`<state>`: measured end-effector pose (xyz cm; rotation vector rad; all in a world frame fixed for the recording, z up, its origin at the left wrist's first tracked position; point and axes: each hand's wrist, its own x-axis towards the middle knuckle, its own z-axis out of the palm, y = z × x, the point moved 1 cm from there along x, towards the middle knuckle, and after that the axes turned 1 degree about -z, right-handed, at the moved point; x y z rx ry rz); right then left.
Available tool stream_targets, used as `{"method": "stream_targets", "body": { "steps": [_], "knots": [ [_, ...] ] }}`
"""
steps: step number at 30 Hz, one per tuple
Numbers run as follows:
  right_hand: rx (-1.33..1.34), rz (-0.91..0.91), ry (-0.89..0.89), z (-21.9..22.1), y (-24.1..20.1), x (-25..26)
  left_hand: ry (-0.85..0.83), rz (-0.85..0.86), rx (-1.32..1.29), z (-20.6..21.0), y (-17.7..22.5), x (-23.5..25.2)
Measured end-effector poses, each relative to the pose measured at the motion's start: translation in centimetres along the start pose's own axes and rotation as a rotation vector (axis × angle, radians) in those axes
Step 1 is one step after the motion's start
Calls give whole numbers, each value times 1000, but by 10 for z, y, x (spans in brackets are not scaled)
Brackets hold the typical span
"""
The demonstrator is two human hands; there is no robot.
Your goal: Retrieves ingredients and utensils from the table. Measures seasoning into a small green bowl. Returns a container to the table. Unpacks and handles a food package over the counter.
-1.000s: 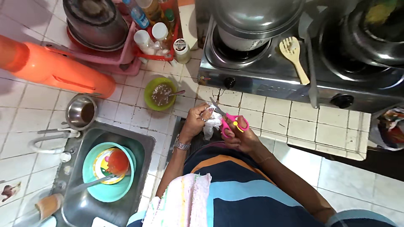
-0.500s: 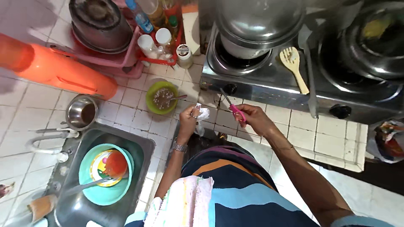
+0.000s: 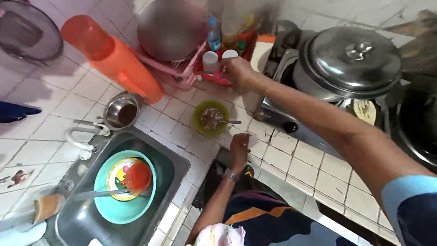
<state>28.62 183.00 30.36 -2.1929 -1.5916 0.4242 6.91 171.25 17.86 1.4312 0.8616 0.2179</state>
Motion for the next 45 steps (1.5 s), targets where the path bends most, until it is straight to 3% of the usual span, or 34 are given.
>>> {"method": "stream_targets", "body": {
  "steps": [4, 9, 17, 23, 28, 35, 39, 42, 45],
  "knots": [
    [-337, 52, -106, 16, -17, 85, 62, 26, -109, -30, 1, -20],
    [-540, 7, -223, 51, -21, 134, 237, 75, -322, -72, -9, -42],
    [-623, -111, -257, 58, -28, 160, 386, 64, -543, -116, -13, -46],
    [-644, -286, -190, 62, -19, 170, 459, 88, -563, -139, -1, -33],
    [-723, -402, -251, 68, -22, 174, 500, 111, -568, -147, -5, -31],
    [-661, -299, -249, 57, -34, 150, 543, 88, -620, -147, -9, -42],
    [-395, -317, -48, 36, -45, 108, 491, 109, -650, -151, -7, -46],
    [-18, -196, 181, 16, -46, 26, 441, 127, -676, -155, -2, -47],
    [304, 49, 323, 31, -14, -104, 375, 130, -708, -157, -2, -50]
  ]
}}
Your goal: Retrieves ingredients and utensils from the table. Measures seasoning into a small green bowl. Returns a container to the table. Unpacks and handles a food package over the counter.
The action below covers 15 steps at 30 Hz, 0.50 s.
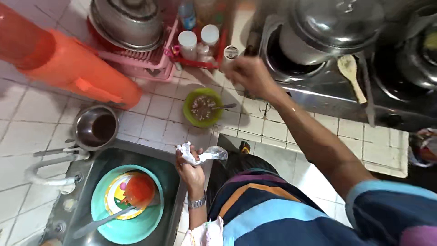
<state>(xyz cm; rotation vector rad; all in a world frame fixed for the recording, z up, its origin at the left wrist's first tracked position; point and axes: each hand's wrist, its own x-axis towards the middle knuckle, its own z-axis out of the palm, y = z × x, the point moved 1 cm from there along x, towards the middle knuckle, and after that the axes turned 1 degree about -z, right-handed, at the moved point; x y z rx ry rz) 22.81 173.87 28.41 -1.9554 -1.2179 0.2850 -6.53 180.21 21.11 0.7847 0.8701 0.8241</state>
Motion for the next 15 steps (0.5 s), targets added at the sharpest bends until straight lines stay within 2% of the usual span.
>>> {"method": "stream_targets", "body": {
  "steps": [4, 7, 9, 11, 13, 15],
  "knots": [
    [99, 555, -26, 12, 85, -162, -61, -60, -27, 2, -2, -5],
    [0, 684, 25, 36, 116, -200, -93, -80, 31, 11, -4, -6],
    [-169, 587, 68, 57, 124, -208, -113, -84, 73, 16, -5, -8],
    [-322, 377, 68, 85, 139, -215, -129, -74, 91, 23, -8, -11],
    [-413, 207, 28, 109, 150, -218, -123, -70, 88, 30, -12, -17],
    [-425, 102, 61, 119, 155, -220, -99, -79, 85, 38, -18, -27]
  ]
}}
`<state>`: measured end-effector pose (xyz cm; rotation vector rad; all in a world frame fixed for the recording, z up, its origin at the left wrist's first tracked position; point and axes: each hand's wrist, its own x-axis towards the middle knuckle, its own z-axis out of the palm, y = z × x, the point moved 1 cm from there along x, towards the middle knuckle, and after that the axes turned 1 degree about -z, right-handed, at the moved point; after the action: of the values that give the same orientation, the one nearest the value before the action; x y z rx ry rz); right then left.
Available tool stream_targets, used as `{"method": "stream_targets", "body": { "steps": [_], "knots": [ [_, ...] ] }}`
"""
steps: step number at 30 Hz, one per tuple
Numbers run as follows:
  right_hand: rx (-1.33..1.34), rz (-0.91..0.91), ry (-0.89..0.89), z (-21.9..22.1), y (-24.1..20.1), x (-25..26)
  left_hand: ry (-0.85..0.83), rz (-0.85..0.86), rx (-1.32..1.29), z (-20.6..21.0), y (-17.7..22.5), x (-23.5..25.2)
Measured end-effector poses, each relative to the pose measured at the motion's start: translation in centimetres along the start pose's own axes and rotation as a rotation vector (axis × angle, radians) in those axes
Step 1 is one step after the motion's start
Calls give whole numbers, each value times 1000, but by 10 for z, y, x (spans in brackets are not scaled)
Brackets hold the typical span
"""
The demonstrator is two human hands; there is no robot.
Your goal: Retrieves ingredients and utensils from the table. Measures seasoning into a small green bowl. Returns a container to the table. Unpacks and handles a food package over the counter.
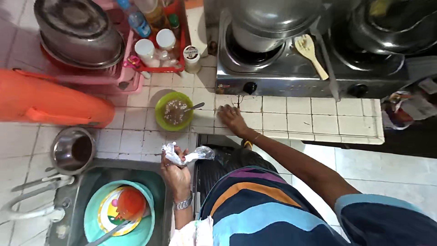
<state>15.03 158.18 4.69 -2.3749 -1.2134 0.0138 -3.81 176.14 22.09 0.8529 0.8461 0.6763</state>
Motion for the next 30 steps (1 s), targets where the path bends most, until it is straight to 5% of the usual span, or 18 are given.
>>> {"method": "stream_targets", "body": {
  "steps": [2, 6, 13, 17, 20, 24, 30],
  "knots": [
    [46, -34, 66, -1, 1, 0, -42, 3, 5, 11, -9, -11],
    [190, 28, -180, -28, 11, 2, -192, 18, -23, 55, -34, -33],
    [574, 175, -6, -106, 68, -45, -312, -14, -109, 158, -68, -61],
    [616, 613, 439, -211, 156, -158, -410, 17, -74, 194, -83, -68],
    [452, 960, 604, -299, 252, -250, -427, 3, -101, 217, -93, -78],
    [149, 1196, 932, -374, 373, -328, -406, 1, -49, 231, -109, -87],
    [116, 1411, 689, -395, 451, -329, -354, 26, 42, 248, -113, -101]
  ]
}}
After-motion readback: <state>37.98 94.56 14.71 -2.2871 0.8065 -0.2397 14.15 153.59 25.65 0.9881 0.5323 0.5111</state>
